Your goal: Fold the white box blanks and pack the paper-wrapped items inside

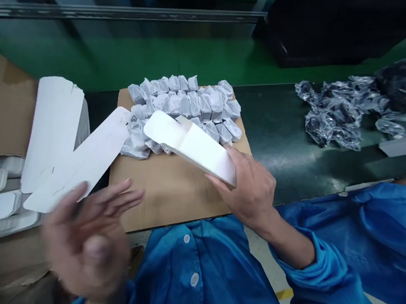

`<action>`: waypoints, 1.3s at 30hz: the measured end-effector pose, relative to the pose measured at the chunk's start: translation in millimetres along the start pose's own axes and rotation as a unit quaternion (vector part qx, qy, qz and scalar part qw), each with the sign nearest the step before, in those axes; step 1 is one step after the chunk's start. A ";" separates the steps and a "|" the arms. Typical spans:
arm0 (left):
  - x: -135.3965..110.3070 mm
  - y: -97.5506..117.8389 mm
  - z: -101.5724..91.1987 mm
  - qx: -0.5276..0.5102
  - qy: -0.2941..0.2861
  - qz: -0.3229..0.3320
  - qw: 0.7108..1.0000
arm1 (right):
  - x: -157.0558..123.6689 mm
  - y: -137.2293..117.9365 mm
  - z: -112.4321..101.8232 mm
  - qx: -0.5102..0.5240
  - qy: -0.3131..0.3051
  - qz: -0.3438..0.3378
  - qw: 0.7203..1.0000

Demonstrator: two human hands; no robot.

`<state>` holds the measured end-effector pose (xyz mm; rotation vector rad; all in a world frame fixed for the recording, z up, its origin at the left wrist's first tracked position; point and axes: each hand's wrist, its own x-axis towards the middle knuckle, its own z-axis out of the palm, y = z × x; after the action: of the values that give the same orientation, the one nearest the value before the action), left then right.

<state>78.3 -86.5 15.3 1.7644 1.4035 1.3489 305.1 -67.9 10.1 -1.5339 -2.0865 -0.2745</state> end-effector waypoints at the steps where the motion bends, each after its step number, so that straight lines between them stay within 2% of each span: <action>1: -4.1 4.5 13.5 -0.045 0.014 0.000 0.999 | -4.4 -7.5 3.9 0.003 0.018 -0.013 1.000; 3: -8.4 9.2 37.0 -0.085 0.039 -0.044 0.995 | -13.9 -24.8 8.0 0.048 0.014 -0.078 0.996; 4: -8.3 9.2 44.7 -0.074 0.045 -0.071 0.994 | -17.2 -32.1 7.3 0.092 -0.015 -0.110 0.990; 5: -7.0 7.9 49.0 -0.048 0.055 -0.091 0.993 | -18.4 -37.0 4.9 0.149 -0.055 -0.121 0.980; 6: -5.0 5.7 50.2 -0.019 0.058 -0.102 0.993 | -17.0 -39.3 1.4 0.209 -0.090 -0.102 0.968; 9: 1.5 -2.6 42.4 0.042 0.012 -0.066 0.997 | 0.3 -33.0 -9.8 0.352 -0.129 -0.009 0.927; 10: 2.7 -5.0 39.0 0.046 0.002 -0.042 0.998 | 8.3 -28.4 -11.9 0.378 -0.127 -0.003 0.917; 12: 3.3 -9.0 33.5 0.046 0.004 -0.002 0.999 | 23.5 -18.8 -12.8 0.415 -0.144 -0.044 0.897; 14: 1.4 -12.3 30.0 0.030 -0.015 0.008 0.999 | 35.9 -9.6 -10.9 0.466 -0.183 -0.058 0.864; 15: -0.1 -13.7 28.7 0.008 -0.046 -0.002 0.999 | 41.0 -5.5 -9.4 0.494 -0.188 -0.022 0.849; 17: -2.7 -15.7 26.4 -0.052 -0.126 -0.036 0.990 | 49.7 1.3 -5.7 0.557 -0.172 0.093 0.807; 19: -3.5 -16.1 24.8 -0.076 -0.177 -0.062 0.979 | 56.3 4.3 -1.3 0.617 -0.169 0.184 0.746; 21: -2.4 -15.6 24.6 -0.038 -0.181 -0.058 0.981 | 59.8 2.8 3.2 0.671 -0.219 0.193 0.682; 22: -1.5 -15.3 25.2 -0.006 -0.172 -0.048 0.984 | 60.2 0.7 5.1 0.687 -0.248 0.180 0.659; 23: -0.9 -15.3 26.5 0.028 -0.160 -0.034 0.986 | 59.8 -1.9 6.4 0.691 -0.267 0.171 0.649; 25: -1.4 -16.2 30.9 0.085 -0.119 0.000 0.989 | 56.8 -7.3 7.5 0.679 -0.271 0.164 0.662; 27: -4.4 -17.6 36.6 0.111 -0.064 0.043 0.991 | 52.7 -11.1 6.9 0.659 -0.254 0.164 0.689; 30: -10.3 -18.5 41.9 0.080 -0.026 0.079 0.993 | 48.0 -13.1 5.2 0.644 -0.222 0.150 0.716; 32: -12.6 -18.0 40.7 0.071 -0.045 0.074 0.994 | 46.6 -13.3 5.4 0.654 -0.218 0.146 0.710; 36: -11.5 -16.9 32.3 0.147 -0.087 0.088 0.981 | 45.2 -14.7 8.3 0.691 -0.225 0.184 0.662; 38: -9.8 -16.9 30.1 0.169 -0.104 0.091 0.976 | 44.3 -15.4 8.9 0.692 -0.218 0.187 0.663; 39: -9.2 -17.1 30.1 0.172 -0.113 0.089 0.975 | 43.6 -15.5 8.6 0.684 -0.211 0.182 0.674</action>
<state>98.7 -83.7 -13.9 2.2368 1.4429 0.9880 278.8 -33.3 28.1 -0.9085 -1.3597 1.5729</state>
